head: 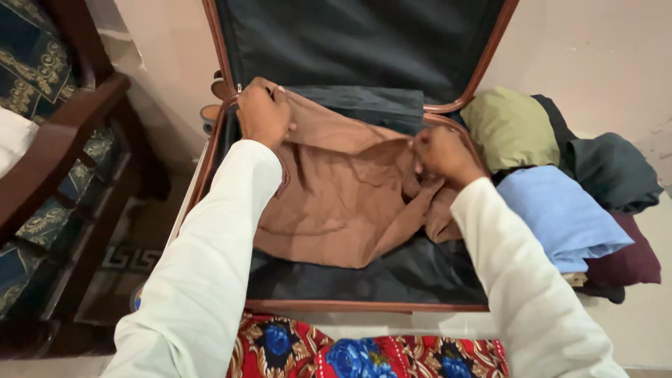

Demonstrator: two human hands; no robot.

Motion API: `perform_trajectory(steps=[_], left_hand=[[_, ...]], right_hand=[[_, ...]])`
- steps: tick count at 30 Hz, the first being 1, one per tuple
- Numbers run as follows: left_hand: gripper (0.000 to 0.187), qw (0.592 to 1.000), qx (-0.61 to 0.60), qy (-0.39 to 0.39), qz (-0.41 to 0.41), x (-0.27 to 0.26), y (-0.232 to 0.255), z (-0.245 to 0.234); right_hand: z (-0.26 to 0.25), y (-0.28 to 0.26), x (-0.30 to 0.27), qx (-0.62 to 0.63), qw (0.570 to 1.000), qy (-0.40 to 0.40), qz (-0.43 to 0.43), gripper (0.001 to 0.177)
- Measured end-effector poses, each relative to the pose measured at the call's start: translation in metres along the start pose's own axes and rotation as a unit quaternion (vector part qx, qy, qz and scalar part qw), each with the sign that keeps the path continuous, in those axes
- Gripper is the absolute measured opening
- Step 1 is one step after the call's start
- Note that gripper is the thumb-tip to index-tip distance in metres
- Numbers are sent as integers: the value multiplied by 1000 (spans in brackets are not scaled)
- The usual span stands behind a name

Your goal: The person packs garments into a suitcase by hand, folding and arranging a brown top and then adding a light blue garment to a stack of folded clothes inside the luggage.

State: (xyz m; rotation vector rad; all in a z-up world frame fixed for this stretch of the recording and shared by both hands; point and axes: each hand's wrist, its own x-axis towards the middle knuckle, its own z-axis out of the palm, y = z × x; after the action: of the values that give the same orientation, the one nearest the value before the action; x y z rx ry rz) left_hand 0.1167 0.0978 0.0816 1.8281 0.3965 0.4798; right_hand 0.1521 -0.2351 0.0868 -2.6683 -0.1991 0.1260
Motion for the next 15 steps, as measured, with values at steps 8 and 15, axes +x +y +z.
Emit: perform_trajectory(steps=[8,15], left_hand=[[51,939,-114,86,313,33,-35,32],[22,936,243,21,252,18,-51,27]], right_hand=[[27,0,70,251,898,221,-286,39],[57,-16,26,24,953,125,-273,23]])
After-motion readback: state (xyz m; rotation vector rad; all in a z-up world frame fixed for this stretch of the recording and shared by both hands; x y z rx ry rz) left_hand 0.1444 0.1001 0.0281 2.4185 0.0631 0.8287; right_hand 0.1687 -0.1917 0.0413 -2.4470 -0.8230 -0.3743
